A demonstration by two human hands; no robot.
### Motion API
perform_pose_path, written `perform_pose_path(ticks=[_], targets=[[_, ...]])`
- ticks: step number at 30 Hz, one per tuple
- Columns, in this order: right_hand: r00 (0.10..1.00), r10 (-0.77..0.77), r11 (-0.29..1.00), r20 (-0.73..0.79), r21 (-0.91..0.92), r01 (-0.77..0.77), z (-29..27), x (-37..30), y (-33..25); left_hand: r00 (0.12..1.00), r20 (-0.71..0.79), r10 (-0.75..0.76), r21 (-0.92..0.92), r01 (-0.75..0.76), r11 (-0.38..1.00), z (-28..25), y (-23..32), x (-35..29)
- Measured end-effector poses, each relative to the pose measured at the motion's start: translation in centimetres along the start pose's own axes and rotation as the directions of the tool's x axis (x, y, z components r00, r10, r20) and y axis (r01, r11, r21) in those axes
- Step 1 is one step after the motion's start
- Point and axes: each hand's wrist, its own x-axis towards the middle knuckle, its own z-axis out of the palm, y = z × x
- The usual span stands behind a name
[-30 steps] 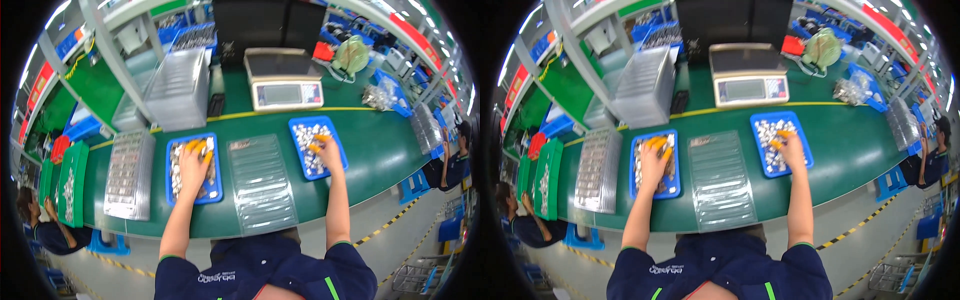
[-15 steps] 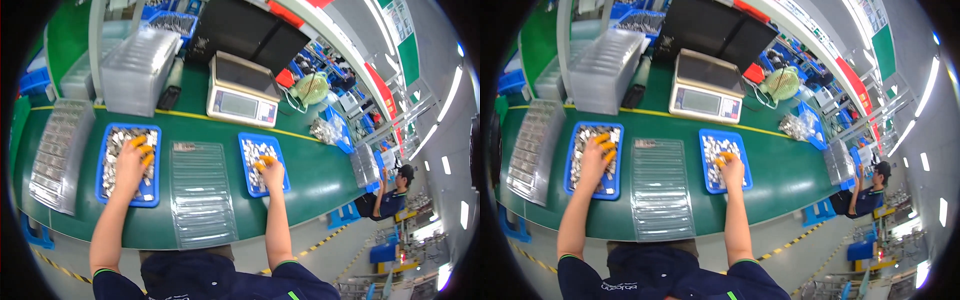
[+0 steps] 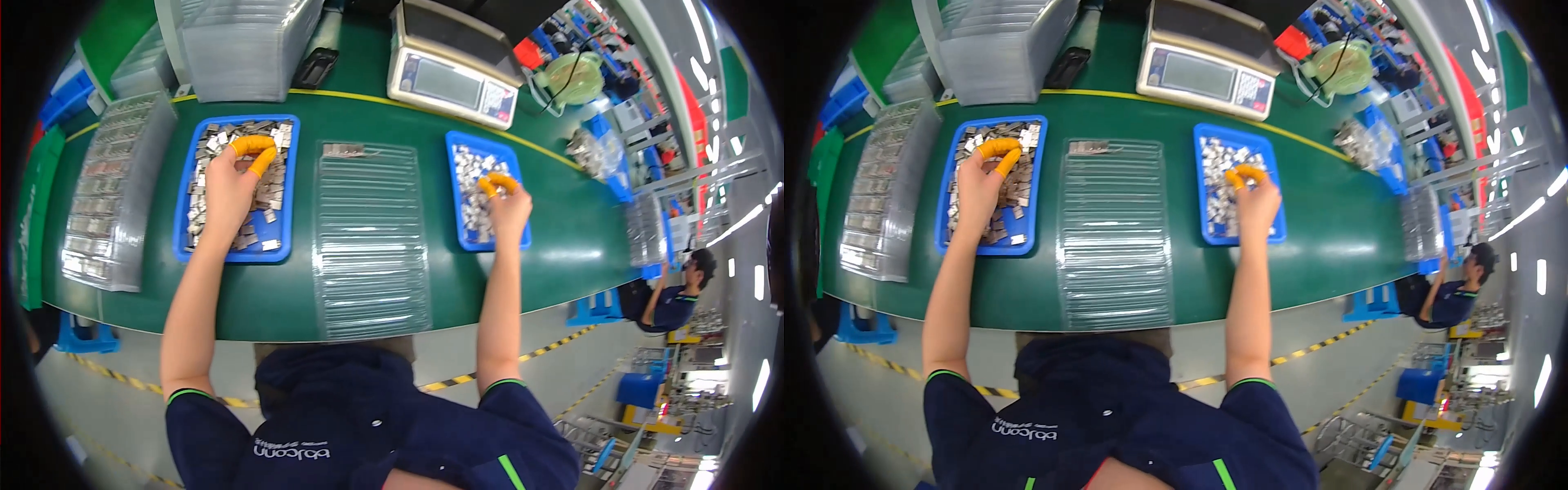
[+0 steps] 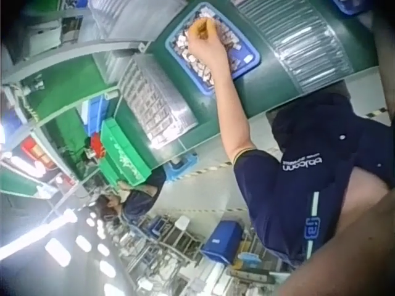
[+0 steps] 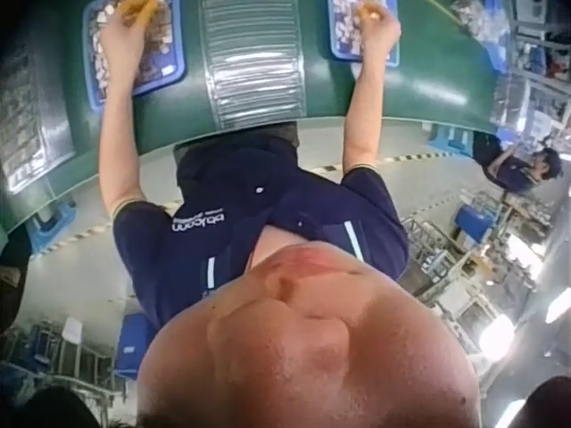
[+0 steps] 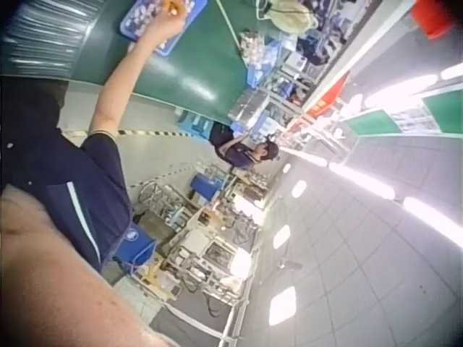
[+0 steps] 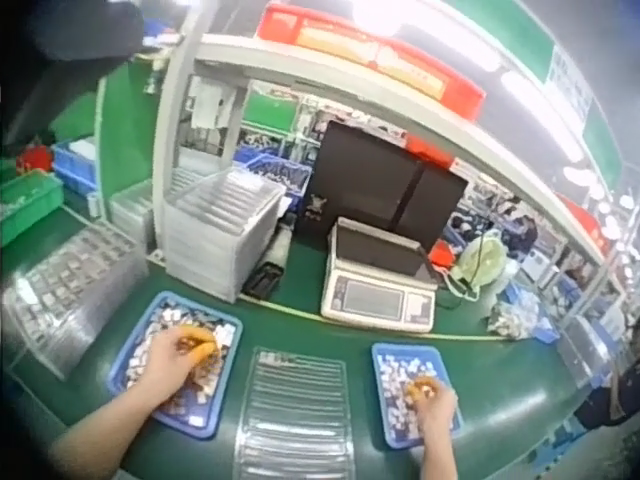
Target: The person assembles electronic components by hand, taking them from a component bin and placing them into a plastic tray.
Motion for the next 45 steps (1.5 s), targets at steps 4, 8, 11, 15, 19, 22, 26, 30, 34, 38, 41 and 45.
perform_pose_path(ticks=[4, 8, 11, 15, 19, 22, 26, 30, 34, 38, 41, 45], targets=[[0.971, -0.094, 0.876, -0.219, 0.445, 0.185, 0.6, 0.7, 0.8, 0.925, 0.119, -0.361, -0.452, 0.374, 0.81, 0.2, 2.5, 0.1], [0.983, 0.033, 0.769, -0.182, 0.633, 0.091, -0.2, -0.5, -2.4, 0.893, 0.291, -0.343, -0.554, 0.449, 0.701, 2.0, 5.8, -2.6], [0.979, -0.173, 0.661, -0.11, 0.723, 0.199, -0.4, -2.1, -5.4, 0.867, 0.384, -0.317, -0.563, 0.492, 0.664, 3.2, 8.2, -4.4], [0.921, -0.172, 0.607, 0.349, 0.774, -0.18, -0.1, -4.4, -9.2, 0.861, 0.402, -0.311, -0.666, 0.508, 0.546, 5.9, 7.7, -6.5], [0.852, -0.189, 0.583, 0.489, 0.754, -0.304, 1.4, -4.9, -8.5, 0.812, 0.498, -0.304, -0.581, 0.572, 0.578, 6.2, 7.3, -7.1], [0.838, -0.196, 0.542, 0.509, 0.769, -0.34, 1.7, -5.5, -8.0, 0.838, 0.428, -0.339, -0.532, 0.536, 0.655, 7.0, 7.2, -7.3], [0.712, -0.146, 0.358, 0.687, 0.707, -0.61, 1.5, -6.0, -8.7, 0.857, 0.37, -0.358, -0.477, 0.506, 0.718, 7.5, 7.3, -7.6], [0.714, -0.136, 0.492, 0.687, 0.672, -0.553, 2.2, -7.1, -8.3, 0.858, 0.383, -0.342, -0.449, 0.496, 0.743, 8.3, 7.0, -7.8], [0.749, -0.188, 0.536, 0.635, 0.705, -0.464, 2.7, -7.8, -8.2, 0.847, 0.384, -0.368, -0.393, 0.511, 0.765, 8.3, 6.8, -8.0], [0.74, -0.185, 0.54, 0.647, 0.696, -0.473, 2.3, -7.9, -8.4, 0.856, 0.374, -0.356, -0.418, 0.499, 0.759, 8.2, 6.7, -8.0], [0.848, -0.283, 0.639, 0.448, 0.747, -0.182, 2.1, -8.3, -8.5, 0.866, 0.367, -0.34, -0.436, 0.483, 0.759, 8.3, 6.9, -8.2], [0.671, -0.265, 0.539, 0.693, 0.683, -0.493, 1.3, -7.0, -8.3, 0.885, 0.376, -0.273, -0.471, 0.436, 0.767, 7.8, 6.7, -8.5]])
